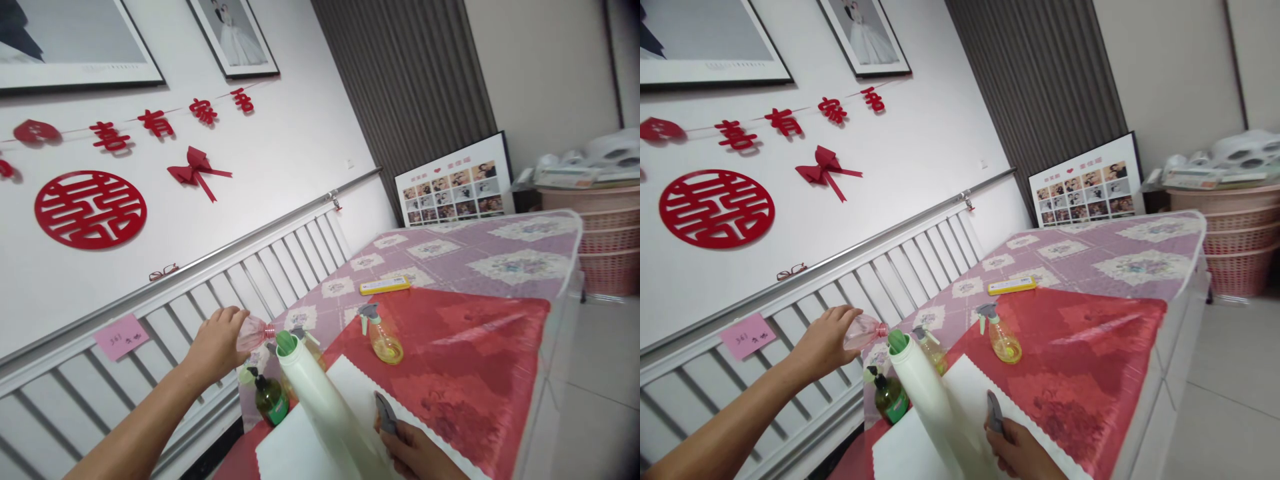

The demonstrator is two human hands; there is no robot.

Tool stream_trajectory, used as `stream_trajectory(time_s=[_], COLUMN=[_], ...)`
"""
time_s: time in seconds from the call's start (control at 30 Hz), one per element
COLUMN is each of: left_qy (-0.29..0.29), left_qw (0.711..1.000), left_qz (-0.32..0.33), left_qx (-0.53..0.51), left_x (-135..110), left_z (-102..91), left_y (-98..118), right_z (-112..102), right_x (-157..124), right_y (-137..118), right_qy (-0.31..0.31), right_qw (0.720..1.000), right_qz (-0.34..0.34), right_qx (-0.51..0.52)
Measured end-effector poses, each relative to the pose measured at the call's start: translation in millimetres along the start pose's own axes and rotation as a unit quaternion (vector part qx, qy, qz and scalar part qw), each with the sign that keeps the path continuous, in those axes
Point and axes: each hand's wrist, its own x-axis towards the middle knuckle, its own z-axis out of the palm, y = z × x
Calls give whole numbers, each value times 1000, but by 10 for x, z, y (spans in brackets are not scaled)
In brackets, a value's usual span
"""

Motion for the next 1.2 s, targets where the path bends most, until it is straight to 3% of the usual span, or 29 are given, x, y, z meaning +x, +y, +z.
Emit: stream_trajectory(time_s=[1.2], left_qy=[8], left_qw=[999], left_qz=[13], left_qx=[36], left_x=[13], left_z=[-47], left_y=[51], right_z=[33], right_x=[-52], right_y=[-36], right_qy=[12], right_qw=[1000], right_qz=[-2], right_qx=[5])
